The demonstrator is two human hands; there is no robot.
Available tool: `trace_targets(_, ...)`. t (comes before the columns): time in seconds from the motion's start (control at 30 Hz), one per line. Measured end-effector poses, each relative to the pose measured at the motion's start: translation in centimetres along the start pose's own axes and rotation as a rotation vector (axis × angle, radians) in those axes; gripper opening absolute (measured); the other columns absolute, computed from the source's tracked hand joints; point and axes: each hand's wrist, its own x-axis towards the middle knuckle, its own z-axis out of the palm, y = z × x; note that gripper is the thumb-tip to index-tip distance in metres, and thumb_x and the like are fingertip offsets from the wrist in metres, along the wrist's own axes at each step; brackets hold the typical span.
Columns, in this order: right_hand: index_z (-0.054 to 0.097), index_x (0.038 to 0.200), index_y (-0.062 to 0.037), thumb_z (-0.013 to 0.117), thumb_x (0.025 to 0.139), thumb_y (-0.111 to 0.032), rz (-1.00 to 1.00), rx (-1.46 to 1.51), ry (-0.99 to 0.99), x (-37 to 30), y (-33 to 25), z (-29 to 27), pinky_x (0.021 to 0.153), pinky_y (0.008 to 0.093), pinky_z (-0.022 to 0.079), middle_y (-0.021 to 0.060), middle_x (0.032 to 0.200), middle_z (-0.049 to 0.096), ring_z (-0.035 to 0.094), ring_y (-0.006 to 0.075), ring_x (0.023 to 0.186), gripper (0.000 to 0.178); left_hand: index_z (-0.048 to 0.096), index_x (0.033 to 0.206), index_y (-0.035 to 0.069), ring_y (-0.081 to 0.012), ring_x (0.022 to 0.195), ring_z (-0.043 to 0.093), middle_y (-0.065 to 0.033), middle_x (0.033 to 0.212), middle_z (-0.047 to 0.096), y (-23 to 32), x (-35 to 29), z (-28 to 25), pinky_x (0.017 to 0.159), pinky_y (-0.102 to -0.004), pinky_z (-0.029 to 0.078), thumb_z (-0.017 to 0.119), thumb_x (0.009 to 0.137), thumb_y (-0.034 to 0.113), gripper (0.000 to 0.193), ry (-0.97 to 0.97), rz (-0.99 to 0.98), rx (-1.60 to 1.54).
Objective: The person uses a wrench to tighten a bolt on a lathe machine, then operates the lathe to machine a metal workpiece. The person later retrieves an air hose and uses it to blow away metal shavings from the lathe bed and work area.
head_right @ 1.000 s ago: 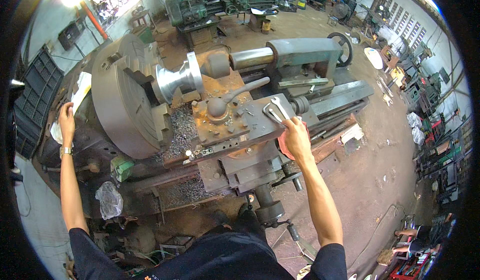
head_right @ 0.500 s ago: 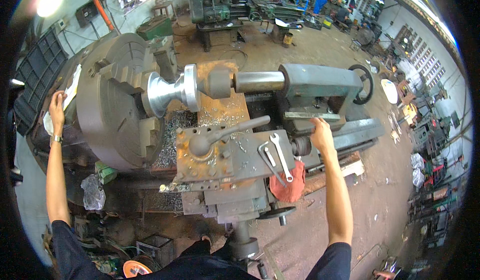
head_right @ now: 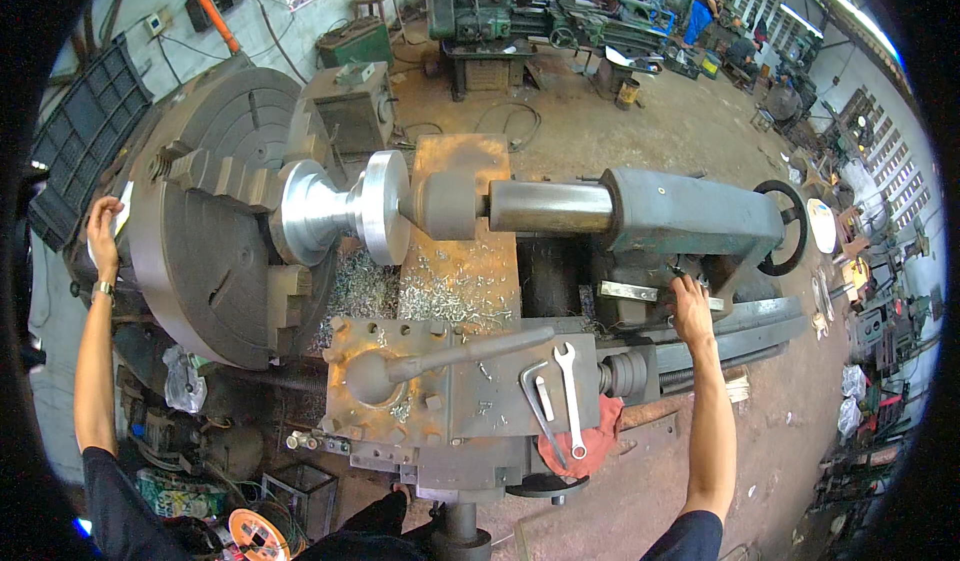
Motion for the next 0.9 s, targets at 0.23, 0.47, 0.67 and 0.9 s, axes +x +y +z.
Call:
trace_targets(0.23,0.058,0.119,-0.0022,0.065,0.078,0.004,-0.06,0.183,-0.016,-2.5,-0.7,-2.6,0.095,0.0463,0.044,0.0207,0.118,0.057,0.052,0.0427,0.11,0.042,0.061,0.112,-0.003,-0.0175,0.1,0.063,-0.0091,0.105,0.064,-1.1,0.0,-1.0,0.095,-0.032,0.047,0.042,0.097,0.006,0.026,-0.019,0.011,0.006)
trace_targets(0.47,0.062,0.116,-0.0029,0.07,0.077,-0.004,-0.177,0.334,-0.005,-2.4,-8.8,-11.6,0.085,0.0442,0.047,0.0164,0.111,0.061,0.059,0.0377,0.096,0.039,0.06,0.116,-0.004,-0.0181,0.103,0.061,-0.01,0.11,0.064,-2.0,-0.1,-2.6,0.097,-0.0313,0.045,0.044,0.095,0.006,0.028,-0.045,0.04,0.122)
trace_targets(0.67,0.063,0.12,-0.0083,0.072,0.078,-0.013,-0.549,0.042,-0.223,4.3,-16.7,-10.9,0.088,0.0404,0.047,0.0079,0.104,0.062,0.058,0.0281,0.097,0.043,0.06,0.121,-0.003,-0.0176,0.11,0.058,-0.0083,0.118,0.062,-3.5,0.0,-4.1,0.102,-0.0314,0.042,0.045,0.095,0.006,0.031,-0.069,0.057,0.205)
trace_targets(0.9,0.061,0.126,-0.0108,0.072,0.078,-0.017,-0.863,0.13,-0.331,10.5,-25.3,-6.3,0.091,0.0407,0.048,0.0091,0.108,0.061,0.059,0.028,0.1,0.05,0.06,0.126,-0.001,-0.0174,0.114,0.057,-0.0082,0.122,0.062,-4.6,-0.1,-6.3,0.104,-0.031,0.04,0.044,0.095,0.005,0.035,-0.106,0.106,0.323)
